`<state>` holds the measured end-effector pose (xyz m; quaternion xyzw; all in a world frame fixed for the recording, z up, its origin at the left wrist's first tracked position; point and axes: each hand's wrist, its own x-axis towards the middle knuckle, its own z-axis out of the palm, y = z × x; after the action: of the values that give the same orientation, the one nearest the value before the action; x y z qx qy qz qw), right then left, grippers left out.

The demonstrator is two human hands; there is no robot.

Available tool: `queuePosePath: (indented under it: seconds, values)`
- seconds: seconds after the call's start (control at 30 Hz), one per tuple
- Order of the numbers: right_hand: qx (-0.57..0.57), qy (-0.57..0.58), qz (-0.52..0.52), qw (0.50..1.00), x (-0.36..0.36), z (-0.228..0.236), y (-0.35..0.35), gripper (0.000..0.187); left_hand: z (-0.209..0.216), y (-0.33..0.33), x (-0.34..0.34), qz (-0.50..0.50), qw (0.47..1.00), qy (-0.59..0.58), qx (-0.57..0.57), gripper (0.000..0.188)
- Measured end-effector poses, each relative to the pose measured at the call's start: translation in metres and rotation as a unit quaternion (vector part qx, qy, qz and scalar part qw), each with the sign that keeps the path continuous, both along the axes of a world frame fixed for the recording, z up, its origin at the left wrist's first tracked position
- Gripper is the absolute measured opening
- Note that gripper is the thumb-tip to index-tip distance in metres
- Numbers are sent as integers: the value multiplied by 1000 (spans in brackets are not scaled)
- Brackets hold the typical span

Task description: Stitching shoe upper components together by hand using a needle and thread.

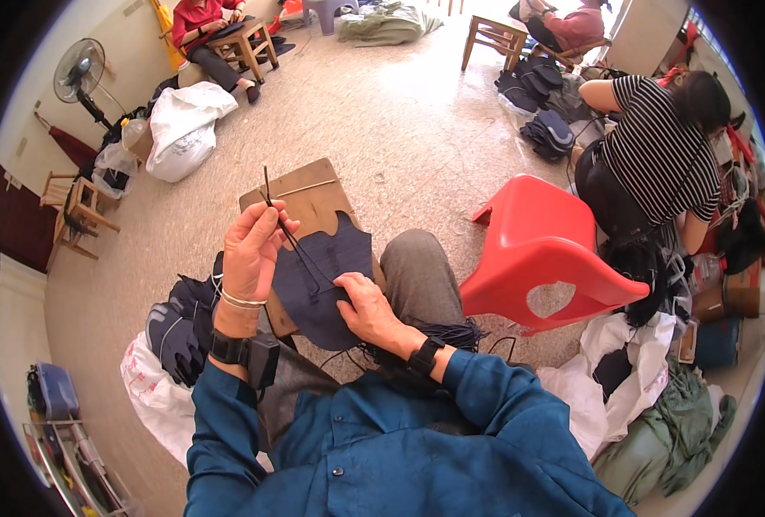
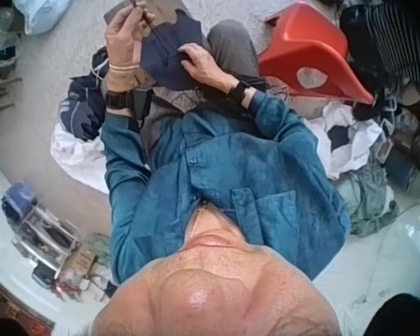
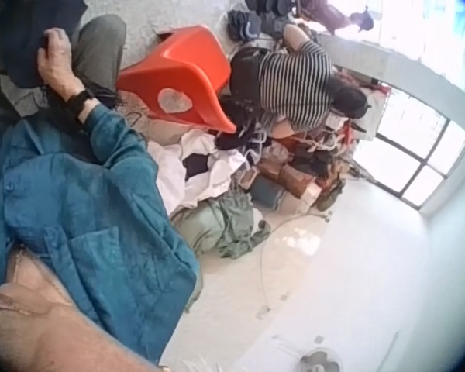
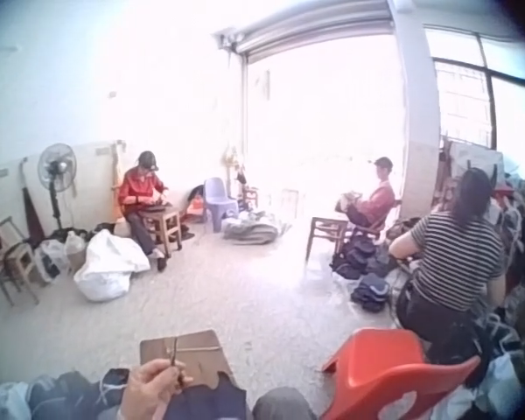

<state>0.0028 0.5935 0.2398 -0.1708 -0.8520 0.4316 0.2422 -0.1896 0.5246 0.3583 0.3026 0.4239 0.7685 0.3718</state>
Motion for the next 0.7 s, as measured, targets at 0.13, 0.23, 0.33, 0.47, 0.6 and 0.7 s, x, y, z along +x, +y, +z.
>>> queuePosePath:
  seconds: [0.13,0.23,0.33,0.47,0.6,0.7]
  values:
    - [-9,4,10,1000,0,0,0,37,1,-4,-1,5,1000,1,-7,15]
    - [-11,11,4,1000,1,3,-1,36,5,-7,4,23,999,40,-23,15]
    - [-50,18,5,999,1,8,3,36,15,-11,9,41,992,117,-39,15]
    - [-156,-13,-21,987,1,5,6,35,20,-15,12,23,980,190,-43,13]
    - [-259,18,-16,966,-7,-2,23,28,16,-19,16,22,982,186,-28,13]
    - [-216,-14,-16,976,-18,13,35,20,13,-21,19,17,986,163,-18,14]
